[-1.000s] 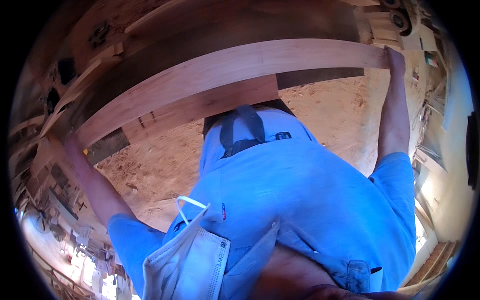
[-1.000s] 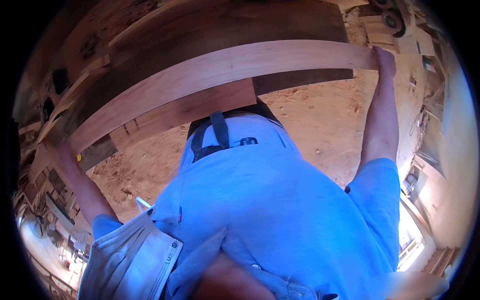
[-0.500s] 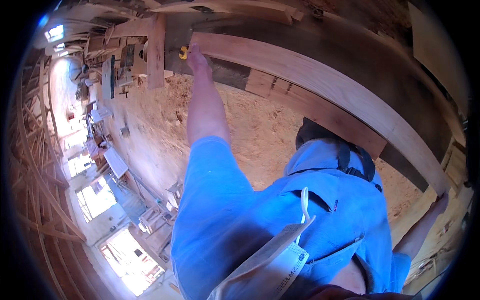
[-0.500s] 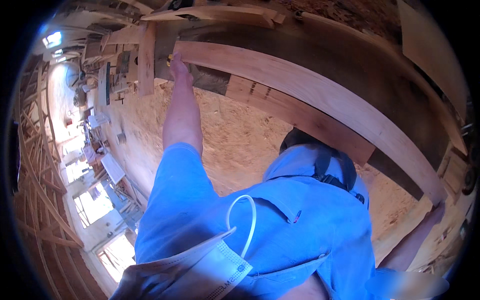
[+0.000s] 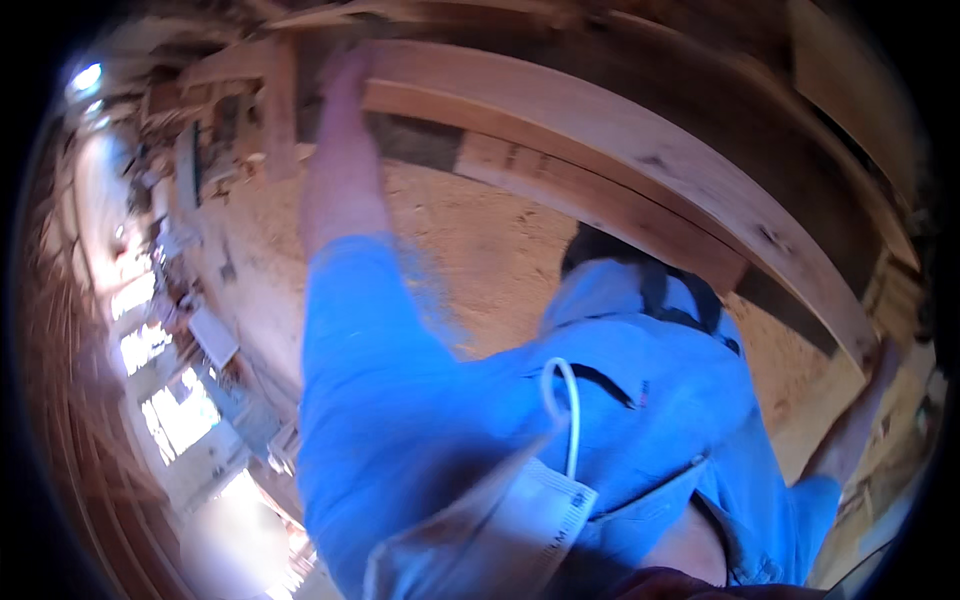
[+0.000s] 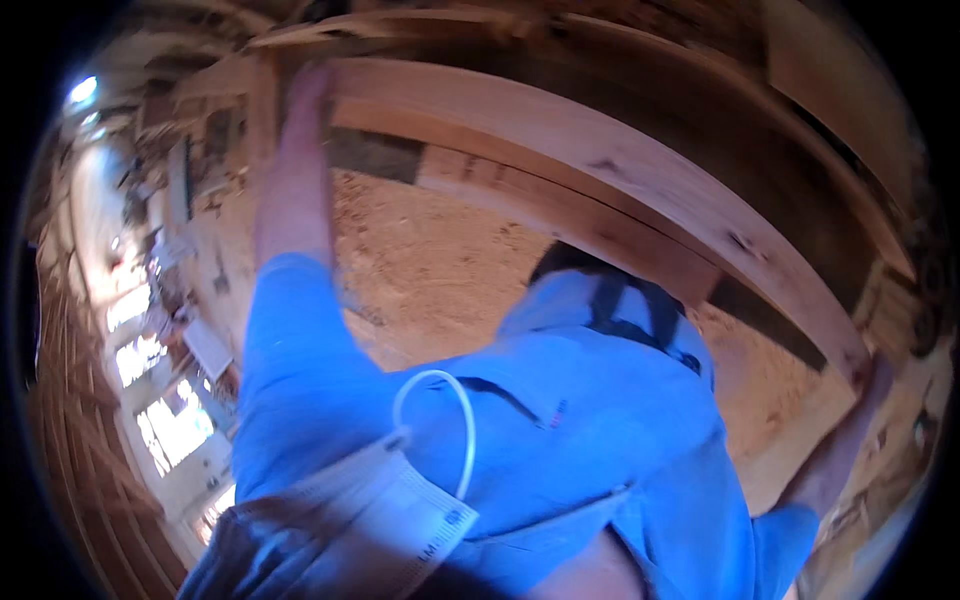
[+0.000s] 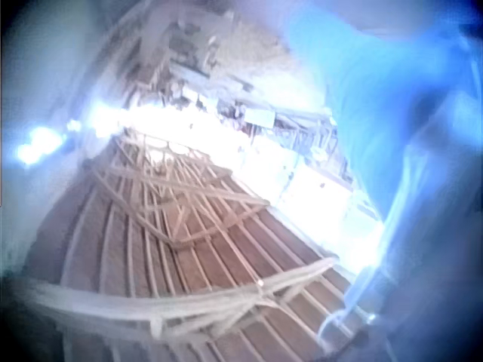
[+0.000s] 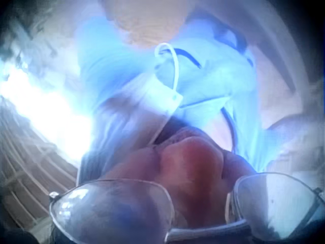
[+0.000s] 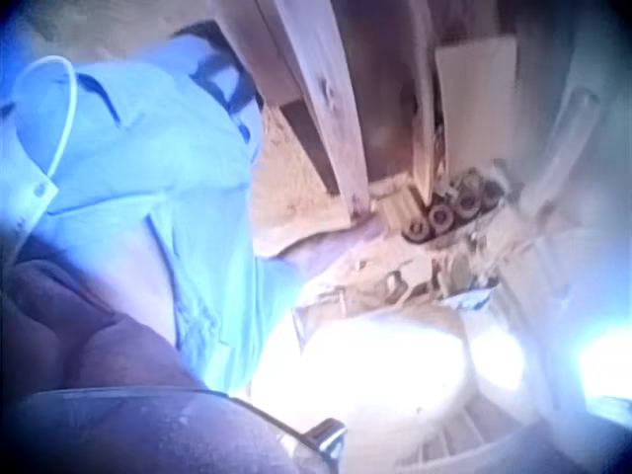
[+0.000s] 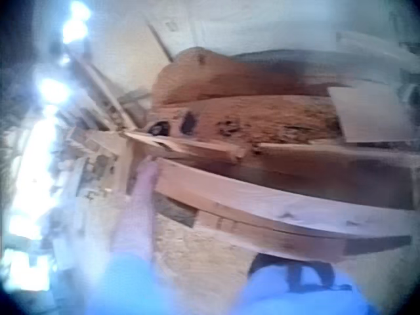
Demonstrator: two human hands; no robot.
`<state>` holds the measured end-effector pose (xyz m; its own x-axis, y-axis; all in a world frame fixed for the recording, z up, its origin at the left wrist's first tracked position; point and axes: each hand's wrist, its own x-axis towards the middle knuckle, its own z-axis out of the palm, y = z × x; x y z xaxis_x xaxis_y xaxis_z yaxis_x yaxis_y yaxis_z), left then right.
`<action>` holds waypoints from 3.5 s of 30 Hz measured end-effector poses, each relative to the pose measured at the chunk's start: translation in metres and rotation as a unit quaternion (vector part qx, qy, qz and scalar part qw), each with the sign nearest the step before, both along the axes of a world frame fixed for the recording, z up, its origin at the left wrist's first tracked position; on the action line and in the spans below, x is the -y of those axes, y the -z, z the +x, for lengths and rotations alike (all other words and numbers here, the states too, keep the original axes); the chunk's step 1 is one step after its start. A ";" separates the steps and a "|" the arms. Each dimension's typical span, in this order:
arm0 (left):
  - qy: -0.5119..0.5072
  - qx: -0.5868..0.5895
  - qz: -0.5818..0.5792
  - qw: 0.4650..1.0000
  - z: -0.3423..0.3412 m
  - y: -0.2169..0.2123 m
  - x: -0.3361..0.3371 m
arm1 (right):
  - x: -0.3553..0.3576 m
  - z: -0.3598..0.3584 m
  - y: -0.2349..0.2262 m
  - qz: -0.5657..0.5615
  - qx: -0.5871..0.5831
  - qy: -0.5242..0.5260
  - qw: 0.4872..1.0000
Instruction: The person repeatedly picks up, inspects, and stacks long wooden planks in a workshop. They handle the planks one at a time, turning them over and aligning them on a pile.
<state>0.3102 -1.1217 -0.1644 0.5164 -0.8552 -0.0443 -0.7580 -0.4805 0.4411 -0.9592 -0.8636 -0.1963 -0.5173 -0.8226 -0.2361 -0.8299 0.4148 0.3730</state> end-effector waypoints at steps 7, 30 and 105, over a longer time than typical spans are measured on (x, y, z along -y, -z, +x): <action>-0.069 0.242 0.160 0.955 -0.015 0.004 0.003 | -0.013 0.069 -0.014 0.000 -0.074 -0.061 0.995; 0.263 0.443 0.199 0.834 0.064 0.061 0.049 | -0.013 0.108 -0.012 -0.370 0.160 0.312 0.860; 0.667 -0.005 0.144 0.731 -0.790 -0.064 -0.142 | -0.286 0.281 0.195 -0.352 0.520 0.533 0.567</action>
<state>-0.4799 -0.9793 -0.1005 -0.7696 -0.5528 -0.3195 -0.6348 0.6088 0.4758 -0.6781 -0.5774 -0.3913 -0.6917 -0.2530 -0.6764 0.4125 0.6303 -0.6577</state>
